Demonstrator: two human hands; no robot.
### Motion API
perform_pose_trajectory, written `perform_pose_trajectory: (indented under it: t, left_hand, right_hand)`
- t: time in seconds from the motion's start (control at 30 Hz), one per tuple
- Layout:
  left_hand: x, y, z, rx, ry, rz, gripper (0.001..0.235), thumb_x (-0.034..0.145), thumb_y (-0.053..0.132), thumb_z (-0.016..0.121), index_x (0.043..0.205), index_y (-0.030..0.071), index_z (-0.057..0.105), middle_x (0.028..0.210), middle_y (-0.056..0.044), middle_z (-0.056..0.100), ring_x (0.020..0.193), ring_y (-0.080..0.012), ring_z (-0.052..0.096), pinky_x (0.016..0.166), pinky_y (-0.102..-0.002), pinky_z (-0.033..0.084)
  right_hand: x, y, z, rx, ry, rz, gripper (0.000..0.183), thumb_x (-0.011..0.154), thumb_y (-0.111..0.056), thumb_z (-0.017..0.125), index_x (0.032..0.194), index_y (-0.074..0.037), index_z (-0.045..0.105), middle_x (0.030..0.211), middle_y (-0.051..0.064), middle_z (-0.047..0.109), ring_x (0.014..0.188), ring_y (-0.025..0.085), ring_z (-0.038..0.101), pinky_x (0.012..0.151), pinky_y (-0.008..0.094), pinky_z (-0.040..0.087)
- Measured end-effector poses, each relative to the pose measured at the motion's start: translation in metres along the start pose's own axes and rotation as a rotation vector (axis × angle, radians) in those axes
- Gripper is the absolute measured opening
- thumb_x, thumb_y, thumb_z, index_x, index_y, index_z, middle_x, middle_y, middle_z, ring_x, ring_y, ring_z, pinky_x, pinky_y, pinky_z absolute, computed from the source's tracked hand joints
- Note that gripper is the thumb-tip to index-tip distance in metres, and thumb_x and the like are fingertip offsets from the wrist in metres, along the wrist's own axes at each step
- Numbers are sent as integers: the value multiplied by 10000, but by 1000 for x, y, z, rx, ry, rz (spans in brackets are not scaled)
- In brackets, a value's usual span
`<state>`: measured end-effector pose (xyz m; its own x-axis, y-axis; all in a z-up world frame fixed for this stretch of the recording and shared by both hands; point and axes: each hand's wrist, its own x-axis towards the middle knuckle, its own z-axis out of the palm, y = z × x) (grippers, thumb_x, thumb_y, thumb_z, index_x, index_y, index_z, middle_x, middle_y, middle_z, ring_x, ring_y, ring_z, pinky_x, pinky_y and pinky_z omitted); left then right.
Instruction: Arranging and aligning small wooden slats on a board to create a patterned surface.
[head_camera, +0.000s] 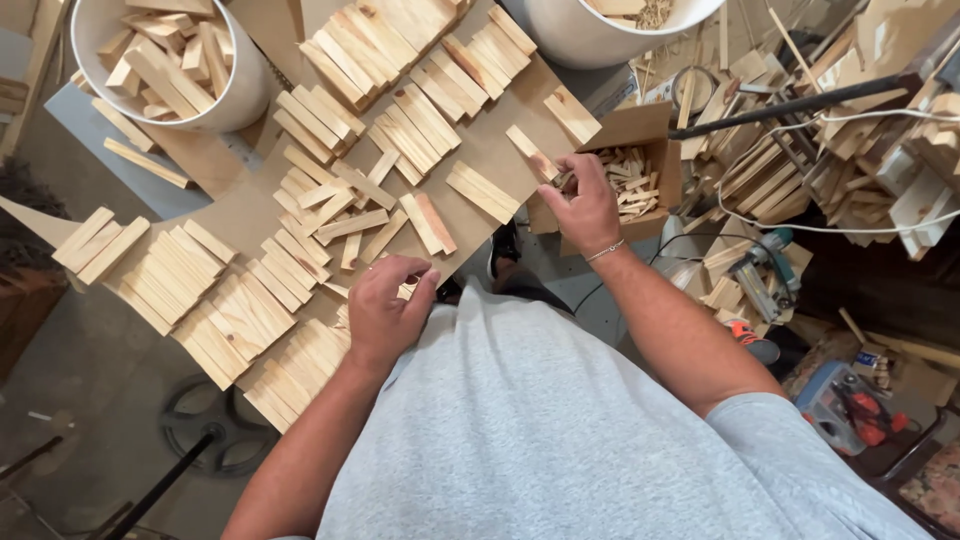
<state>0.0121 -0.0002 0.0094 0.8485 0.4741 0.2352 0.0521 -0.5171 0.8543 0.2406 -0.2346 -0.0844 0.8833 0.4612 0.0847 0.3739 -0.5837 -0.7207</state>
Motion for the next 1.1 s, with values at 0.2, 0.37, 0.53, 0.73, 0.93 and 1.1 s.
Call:
perform_pose_trajectory:
  t: [0.2, 0.37, 0.53, 0.73, 0.93, 1.1]
  left_hand:
    - [10, 7, 8, 1, -28, -31, 81, 866, 154, 823, 921, 131, 769, 752, -24, 735, 667, -245, 704, 679, -368, 565]
    - [15, 12, 4, -7, -24, -26, 61, 886, 143, 807, 927, 126, 765, 769, -37, 740, 679, -257, 705, 685, -373, 560]
    - [18, -1, -17, 20, -11, -49, 49, 890, 106, 796, 923, 99, 760, 756, -77, 728, 670, -299, 701, 674, -409, 555]
    - [24, -59, -86, 339, 299, -103, 53, 940, 122, 789, 930, 86, 751, 794, -105, 704, 727, -302, 691, 706, -393, 538]
    - [37, -103, -75, 506, 173, -52, 351, 745, 157, 910, 1050, 68, 759, 968, -118, 713, 899, -353, 695, 811, -453, 561]
    - [56, -110, -54, 676, 10, -8, 654, 663, 290, 920, 1256, 151, 682, 1207, -77, 643, 1103, -343, 628, 912, -476, 533]
  right_hand:
    - [7, -20, -5, 340, -17, 345, 136, 962, -152, 723, 1076, -95, 678, 857, 39, 675, 691, 114, 635, 580, 290, 581]
    - [9, -14, -7, 731, -52, 785, 148, 1018, -206, 552, 1113, -94, 542, 836, 103, 733, 568, 123, 709, 466, 237, 626]
    - [-6, 16, -6, 338, 21, 427, 219, 982, -202, 707, 1108, -76, 579, 866, 126, 708, 677, 178, 720, 551, 320, 600]
    - [10, 6, 5, -110, -45, -359, 292, 880, -146, 860, 1113, -83, 695, 973, 105, 622, 888, 302, 652, 791, 400, 555]
    - [20, -27, 12, -275, 20, -424, 316, 869, -109, 803, 1171, -119, 711, 1050, 57, 593, 959, 293, 668, 849, 417, 568]
    - [21, -109, 77, 1, -135, -617, 346, 812, -146, 859, 1144, -127, 762, 969, 84, 714, 996, 311, 709, 886, 420, 575]
